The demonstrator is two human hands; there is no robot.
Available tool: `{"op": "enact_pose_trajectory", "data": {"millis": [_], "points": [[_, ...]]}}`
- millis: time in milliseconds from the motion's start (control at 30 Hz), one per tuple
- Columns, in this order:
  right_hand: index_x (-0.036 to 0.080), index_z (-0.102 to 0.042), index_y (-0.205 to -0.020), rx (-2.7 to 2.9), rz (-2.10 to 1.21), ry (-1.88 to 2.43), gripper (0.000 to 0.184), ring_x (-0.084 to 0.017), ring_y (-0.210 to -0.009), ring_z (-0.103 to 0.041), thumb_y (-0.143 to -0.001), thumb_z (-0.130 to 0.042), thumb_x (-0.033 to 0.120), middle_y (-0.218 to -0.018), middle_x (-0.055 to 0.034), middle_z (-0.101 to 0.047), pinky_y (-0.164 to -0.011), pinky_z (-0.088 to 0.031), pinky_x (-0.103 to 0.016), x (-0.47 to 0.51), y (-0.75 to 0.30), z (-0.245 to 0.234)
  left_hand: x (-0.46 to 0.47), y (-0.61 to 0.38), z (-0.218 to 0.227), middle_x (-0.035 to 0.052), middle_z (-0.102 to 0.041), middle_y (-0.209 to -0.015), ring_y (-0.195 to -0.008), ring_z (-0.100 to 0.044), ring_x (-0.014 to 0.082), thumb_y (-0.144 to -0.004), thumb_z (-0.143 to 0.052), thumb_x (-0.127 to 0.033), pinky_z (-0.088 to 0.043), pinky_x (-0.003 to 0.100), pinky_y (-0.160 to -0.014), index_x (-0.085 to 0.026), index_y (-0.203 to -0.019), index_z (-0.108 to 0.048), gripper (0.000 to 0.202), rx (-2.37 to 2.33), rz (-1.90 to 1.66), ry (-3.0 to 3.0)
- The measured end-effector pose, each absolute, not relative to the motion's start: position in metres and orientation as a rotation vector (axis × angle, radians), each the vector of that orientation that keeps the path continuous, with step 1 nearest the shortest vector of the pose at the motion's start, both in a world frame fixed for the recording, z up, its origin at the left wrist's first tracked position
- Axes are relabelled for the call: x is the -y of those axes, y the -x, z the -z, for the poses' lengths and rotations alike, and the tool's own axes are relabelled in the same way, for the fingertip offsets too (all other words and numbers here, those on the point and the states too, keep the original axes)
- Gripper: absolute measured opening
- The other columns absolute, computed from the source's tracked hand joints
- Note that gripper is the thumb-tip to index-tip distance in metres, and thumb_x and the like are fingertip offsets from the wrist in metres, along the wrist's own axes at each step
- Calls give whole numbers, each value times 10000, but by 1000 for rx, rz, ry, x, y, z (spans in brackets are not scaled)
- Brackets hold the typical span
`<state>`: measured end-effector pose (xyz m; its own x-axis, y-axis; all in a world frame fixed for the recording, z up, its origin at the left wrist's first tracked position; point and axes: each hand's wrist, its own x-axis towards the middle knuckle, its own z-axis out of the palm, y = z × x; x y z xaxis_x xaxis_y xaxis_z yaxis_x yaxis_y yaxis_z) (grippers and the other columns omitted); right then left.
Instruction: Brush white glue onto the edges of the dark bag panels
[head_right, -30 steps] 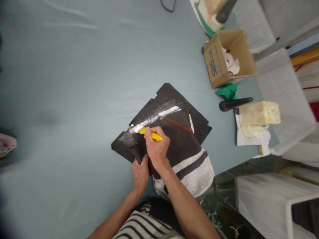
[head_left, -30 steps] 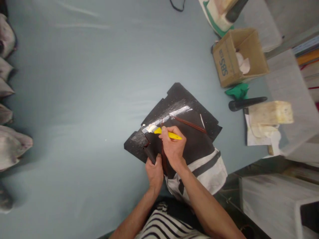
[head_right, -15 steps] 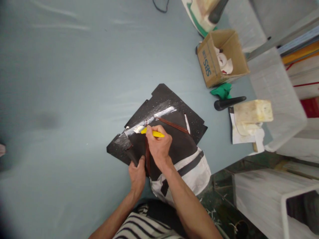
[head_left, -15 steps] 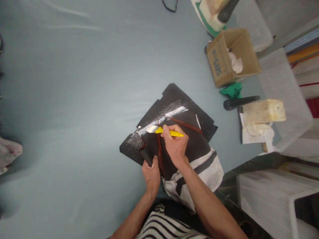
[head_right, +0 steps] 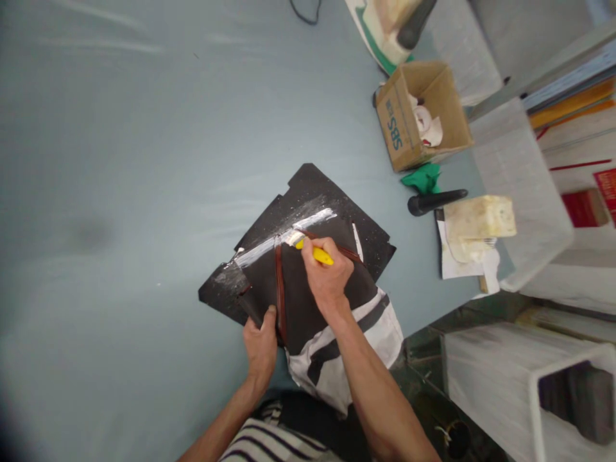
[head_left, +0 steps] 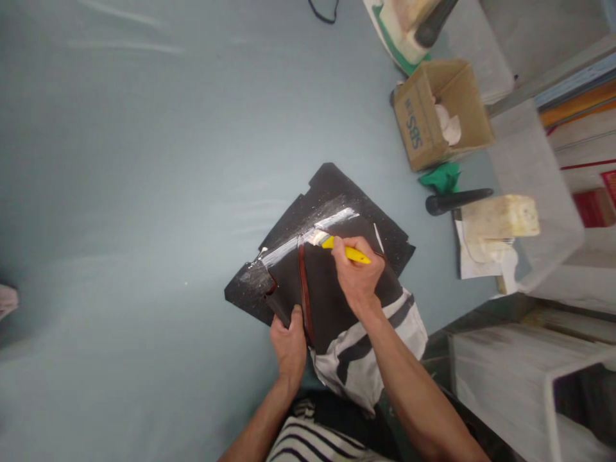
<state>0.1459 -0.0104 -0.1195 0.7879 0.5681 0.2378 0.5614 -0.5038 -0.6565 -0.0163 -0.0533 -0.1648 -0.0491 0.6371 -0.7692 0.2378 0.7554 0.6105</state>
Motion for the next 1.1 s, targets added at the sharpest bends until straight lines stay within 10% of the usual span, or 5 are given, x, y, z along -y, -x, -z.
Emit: {"op": "enact_pose_trajectory", "data": {"millis": [1100], "points": [[237, -663, -743, 683, -94, 2220, 313, -159, -619, -664, -947, -648, 474, -677, 7, -718, -625, -483, -251, -6, -165, 121, 47, 13, 160, 144, -797, -904, -874, -732, 312, -735, -662, -538, -570, 430, -815, -150, -911, -728, 431, -1707, -285, -747]]}}
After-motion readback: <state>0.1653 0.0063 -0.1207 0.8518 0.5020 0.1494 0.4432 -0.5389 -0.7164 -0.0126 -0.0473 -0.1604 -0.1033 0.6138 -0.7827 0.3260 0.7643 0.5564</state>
